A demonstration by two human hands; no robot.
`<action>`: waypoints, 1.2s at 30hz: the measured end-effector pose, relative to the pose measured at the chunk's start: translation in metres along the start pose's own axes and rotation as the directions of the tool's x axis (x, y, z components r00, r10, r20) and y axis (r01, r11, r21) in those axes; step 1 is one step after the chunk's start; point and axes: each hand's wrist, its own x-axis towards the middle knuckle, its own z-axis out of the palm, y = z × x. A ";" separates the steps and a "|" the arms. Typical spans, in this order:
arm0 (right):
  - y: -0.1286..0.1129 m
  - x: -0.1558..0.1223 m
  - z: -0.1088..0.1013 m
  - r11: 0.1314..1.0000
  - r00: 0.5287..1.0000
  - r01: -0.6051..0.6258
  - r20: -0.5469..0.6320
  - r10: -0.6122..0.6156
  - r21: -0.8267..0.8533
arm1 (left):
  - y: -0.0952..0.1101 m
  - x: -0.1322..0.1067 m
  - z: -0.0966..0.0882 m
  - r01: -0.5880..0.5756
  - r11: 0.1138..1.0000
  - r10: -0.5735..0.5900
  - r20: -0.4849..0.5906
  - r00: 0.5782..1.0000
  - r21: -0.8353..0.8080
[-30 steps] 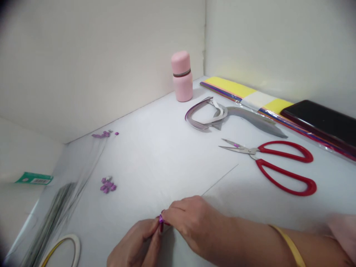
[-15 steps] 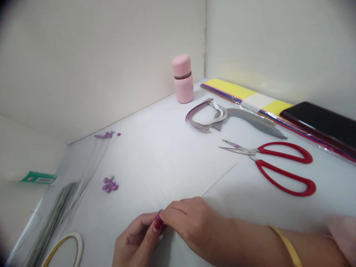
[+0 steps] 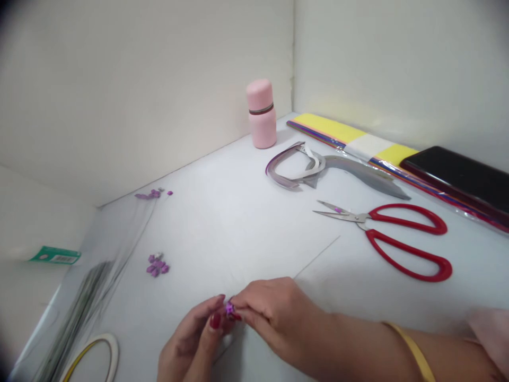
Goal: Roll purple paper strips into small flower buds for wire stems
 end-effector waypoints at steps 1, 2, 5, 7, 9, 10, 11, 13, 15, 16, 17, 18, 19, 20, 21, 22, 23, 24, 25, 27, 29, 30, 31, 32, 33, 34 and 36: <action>-0.001 0.001 -0.001 0.996 0.998 -0.066 0.008 0.065 0.054 | -0.003 0.000 0.000 -0.119 0.991 0.120 -0.020 0.993 0.055; -0.002 0.002 -0.001 0.987 0.992 -0.124 0.025 0.122 0.104 | -0.006 0.000 -0.001 -0.231 0.967 0.234 -0.012 0.972 0.108; -0.002 0.003 -0.001 0.945 0.968 -0.248 0.097 0.232 0.213 | -0.014 0.003 -0.004 -0.437 0.873 0.425 0.103 0.899 0.218; -0.002 0.003 0.001 0.885 0.942 -0.330 0.166 0.290 0.328 | -0.017 0.006 -0.007 -0.488 0.836 0.460 0.166 0.872 0.250; -0.002 0.003 0.002 0.777 0.908 -0.418 0.242 0.342 0.471 | -0.017 0.007 -0.009 -0.509 0.818 0.470 0.199 0.860 0.268; -0.003 0.003 0.002 0.708 0.885 -0.465 0.285 0.367 0.531 | -0.016 0.007 -0.010 -0.511 0.813 0.469 0.206 0.859 0.279; -0.003 0.004 0.002 0.638 0.859 -0.512 0.329 0.392 0.575 | -0.015 0.007 -0.010 -0.507 0.813 0.463 0.209 0.861 0.287; -0.005 0.006 0.002 0.518 0.809 -0.585 0.403 0.428 0.624 | -0.013 0.006 -0.009 -0.495 0.814 0.447 0.217 0.868 0.305; -0.006 0.008 0.001 0.428 0.779 -0.622 0.458 0.429 0.656 | -0.012 0.005 -0.008 -0.484 0.817 0.432 0.223 0.874 0.312; -0.006 0.009 0.001 0.398 0.775 -0.625 0.472 0.421 0.671 | -0.012 0.005 -0.008 -0.481 0.818 0.428 0.227 0.875 0.314; -0.007 0.009 0.001 0.374 0.773 -0.626 0.482 0.413 0.684 | -0.012 0.004 -0.008 -0.481 0.819 0.427 0.229 0.875 0.313; -0.007 0.009 0.002 0.356 0.772 -0.626 0.488 0.408 0.693 | -0.013 0.004 -0.008 -0.485 0.817 0.430 0.231 0.873 0.312; -0.007 0.009 0.002 0.345 0.773 -0.625 0.490 0.404 0.701 | -0.014 0.004 -0.008 -0.491 0.814 0.437 0.229 0.870 0.312; -0.007 0.009 0.002 0.341 0.774 -0.621 0.487 0.404 0.705 | -0.015 0.004 -0.008 -0.497 0.809 0.445 0.225 0.867 0.315; -0.007 0.009 0.003 0.341 0.776 -0.619 0.486 0.401 0.707 | -0.016 0.004 -0.008 -0.502 0.803 0.453 0.219 0.864 0.321; -0.007 0.009 0.003 0.345 0.779 -0.616 0.483 0.400 0.708 | -0.016 0.003 -0.008 -0.507 0.797 0.460 0.213 0.862 0.329; -0.007 0.009 0.003 0.349 0.781 -0.615 0.482 0.398 0.707 | -0.017 0.003 -0.008 -0.510 0.792 0.465 0.209 0.860 0.334; -0.006 0.009 0.003 0.355 0.782 -0.614 0.481 0.396 0.705 | -0.018 0.003 -0.008 -0.512 0.789 0.470 0.205 0.859 0.339; -0.006 0.009 0.002 0.360 0.783 -0.612 0.479 0.395 0.704 | -0.019 0.002 -0.008 -0.512 0.788 0.470 0.203 0.859 0.340; -0.006 0.009 0.002 0.370 0.788 -0.608 0.476 0.392 0.702 | -0.020 0.002 -0.007 -0.508 0.791 0.468 0.199 0.861 0.340; -0.006 0.010 0.002 0.377 0.791 -0.605 0.476 0.385 0.701 | -0.020 0.002 -0.007 -0.498 0.796 0.461 0.186 0.867 0.346; -0.006 0.010 0.002 0.376 0.791 -0.605 0.476 0.385 0.702 | -0.020 0.002 -0.007 -0.488 0.801 0.455 0.176 0.873 0.348; -0.006 0.010 0.003 0.375 0.789 -0.607 0.476 0.388 0.701 | -0.019 0.002 -0.007 -0.477 0.809 0.448 0.164 0.879 0.343; -0.006 0.010 0.003 0.377 0.788 -0.609 0.477 0.389 0.698 | -0.018 0.002 -0.007 -0.464 0.820 0.439 0.150 0.886 0.336; -0.005 0.010 0.003 0.384 0.787 -0.611 0.477 0.392 0.692 | -0.017 0.003 -0.007 -0.451 0.832 0.430 0.137 0.892 0.324; -0.005 0.009 0.004 0.400 0.789 -0.609 0.469 0.397 0.685 | -0.016 0.003 -0.007 -0.439 0.843 0.420 0.128 0.898 0.311; -0.004 0.007 0.005 0.480 0.821 -0.566 0.407 0.401 0.670 | -0.014 0.004 -0.007 -0.422 0.857 0.405 0.121 0.906 0.295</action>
